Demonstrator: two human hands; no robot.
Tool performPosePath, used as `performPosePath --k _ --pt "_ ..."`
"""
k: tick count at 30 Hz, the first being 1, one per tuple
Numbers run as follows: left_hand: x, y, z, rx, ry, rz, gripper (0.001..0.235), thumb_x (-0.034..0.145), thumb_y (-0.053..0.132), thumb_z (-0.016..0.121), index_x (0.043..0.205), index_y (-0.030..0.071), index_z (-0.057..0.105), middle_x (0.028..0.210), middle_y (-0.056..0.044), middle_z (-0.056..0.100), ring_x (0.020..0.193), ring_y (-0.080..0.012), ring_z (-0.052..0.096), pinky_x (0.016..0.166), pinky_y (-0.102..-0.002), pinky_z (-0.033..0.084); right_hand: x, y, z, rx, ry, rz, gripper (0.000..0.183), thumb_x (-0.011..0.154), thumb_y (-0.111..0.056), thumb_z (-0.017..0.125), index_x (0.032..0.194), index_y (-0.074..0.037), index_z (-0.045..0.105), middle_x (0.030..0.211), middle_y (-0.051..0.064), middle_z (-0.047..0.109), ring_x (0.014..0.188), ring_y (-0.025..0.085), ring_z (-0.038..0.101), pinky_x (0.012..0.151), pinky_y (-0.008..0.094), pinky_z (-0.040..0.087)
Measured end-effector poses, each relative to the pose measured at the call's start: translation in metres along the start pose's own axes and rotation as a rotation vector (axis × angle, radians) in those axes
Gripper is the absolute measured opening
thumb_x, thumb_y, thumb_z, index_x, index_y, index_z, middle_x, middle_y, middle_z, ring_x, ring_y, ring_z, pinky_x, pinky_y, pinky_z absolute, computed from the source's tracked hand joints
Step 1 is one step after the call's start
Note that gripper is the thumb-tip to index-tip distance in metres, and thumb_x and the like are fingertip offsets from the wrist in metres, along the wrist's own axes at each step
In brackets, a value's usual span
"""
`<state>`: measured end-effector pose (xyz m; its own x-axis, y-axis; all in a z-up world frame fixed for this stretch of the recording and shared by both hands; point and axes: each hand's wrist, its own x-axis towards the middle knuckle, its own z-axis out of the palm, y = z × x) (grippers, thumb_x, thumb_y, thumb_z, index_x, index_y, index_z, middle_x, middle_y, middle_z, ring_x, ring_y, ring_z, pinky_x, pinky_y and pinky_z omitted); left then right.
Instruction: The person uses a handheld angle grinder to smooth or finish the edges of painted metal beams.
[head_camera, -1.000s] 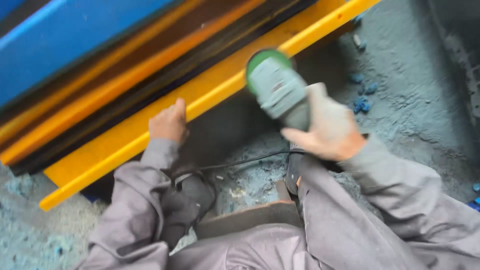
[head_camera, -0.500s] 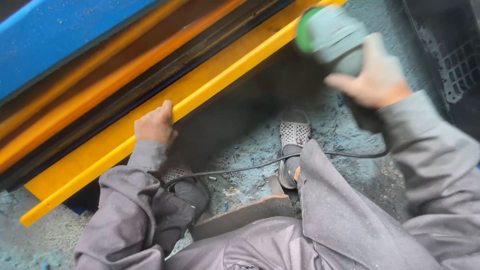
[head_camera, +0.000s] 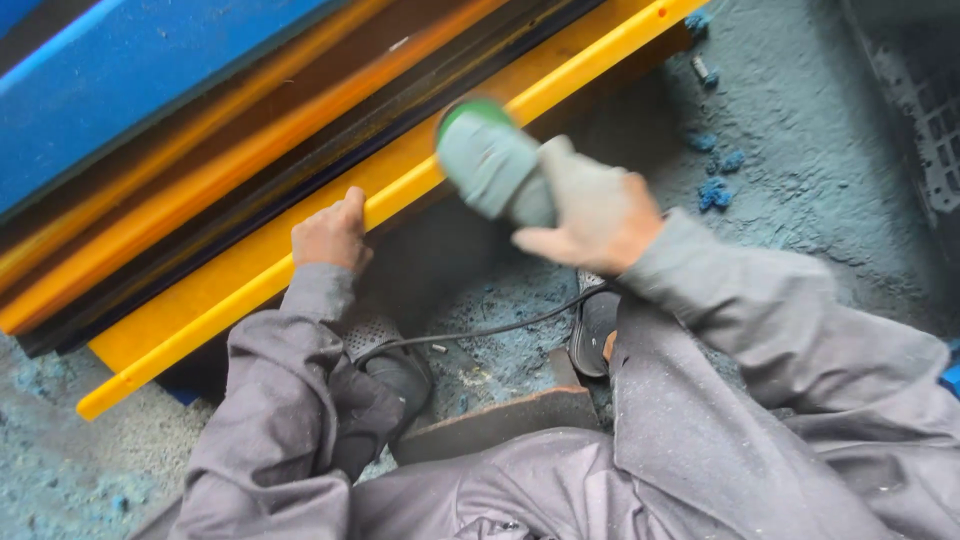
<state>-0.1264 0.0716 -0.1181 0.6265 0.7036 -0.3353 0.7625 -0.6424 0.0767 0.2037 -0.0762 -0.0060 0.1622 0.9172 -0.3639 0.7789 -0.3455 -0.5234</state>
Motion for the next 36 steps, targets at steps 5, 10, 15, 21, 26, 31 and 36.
performPosePath --k 5,10,15,21,26,31,36 --pt "0.001 0.002 -0.005 -0.002 0.015 0.005 0.050 0.064 0.018 0.087 0.100 0.014 0.053 0.085 -0.009 0.071 0.084 -0.0353 0.071 0.064 -0.050 0.053 0.002 0.009 -0.010 0.000 -0.085 -0.066 0.074 0.075 -0.049 0.084 0.120 -0.005 0.044 0.097 0.027 0.070 0.089 0.050 0.069 0.074 0.057 0.055" --pt "-0.001 0.003 -0.010 -0.043 0.027 0.044 0.053 0.062 0.018 0.089 0.100 0.013 0.053 0.083 -0.009 0.070 0.083 -0.0351 0.071 0.064 -0.050 0.052 -0.004 0.118 -0.065 -0.076 0.098 0.129 0.083 0.079 -0.051 0.085 0.132 0.000 0.045 0.106 0.033 0.067 0.095 0.052 0.068 0.083 0.055 0.055" --pt "-0.001 0.002 -0.009 -0.021 0.040 0.041 0.051 0.063 0.018 0.088 0.100 0.013 0.053 0.084 -0.008 0.070 0.083 -0.0341 0.071 0.064 -0.049 0.052 -0.012 0.224 -0.093 -0.131 0.347 0.188 0.076 0.090 -0.047 0.088 0.133 0.004 0.052 0.119 0.034 0.067 0.105 0.047 0.070 0.089 0.050 0.057" --pt "0.000 0.006 -0.011 0.018 0.008 0.027 0.052 0.061 0.018 0.088 0.099 0.013 0.053 0.084 -0.008 0.071 0.084 -0.0340 0.071 0.065 -0.049 0.054 -0.021 0.163 -0.062 -0.053 0.463 0.214 0.079 0.091 -0.044 0.090 0.133 0.007 0.046 0.118 0.032 0.068 0.109 0.046 0.071 0.092 0.050 0.057" --pt "0.005 -0.001 -0.006 0.089 -0.029 -0.021 0.046 0.065 0.016 0.085 0.098 0.013 0.053 0.082 -0.009 0.070 0.079 -0.0364 0.071 0.064 -0.050 0.053 -0.014 0.043 -0.015 0.121 0.050 0.079 0.076 0.074 -0.046 0.081 0.119 0.001 0.042 0.098 0.027 0.069 0.088 0.044 0.072 0.076 0.051 0.058" --pt "0.004 -0.004 0.000 0.073 0.018 0.006 0.040 0.067 0.013 0.080 0.098 0.014 0.053 0.081 -0.009 0.070 0.079 -0.0370 0.070 0.064 -0.051 0.053 -0.007 0.021 0.003 0.123 -0.004 -0.080 0.072 0.075 -0.047 0.081 0.121 -0.005 0.045 0.100 0.027 0.069 0.090 0.048 0.069 0.075 0.054 0.056" --pt "0.001 0.001 -0.006 0.057 -0.018 -0.021 0.040 0.067 0.014 0.080 0.097 0.013 0.053 0.080 -0.010 0.069 0.079 -0.0376 0.070 0.063 -0.051 0.053 -0.010 0.094 -0.051 0.063 -0.033 0.112 0.077 0.074 -0.048 0.083 0.125 -0.005 0.045 0.101 0.030 0.070 0.095 0.048 0.069 0.083 0.054 0.055"
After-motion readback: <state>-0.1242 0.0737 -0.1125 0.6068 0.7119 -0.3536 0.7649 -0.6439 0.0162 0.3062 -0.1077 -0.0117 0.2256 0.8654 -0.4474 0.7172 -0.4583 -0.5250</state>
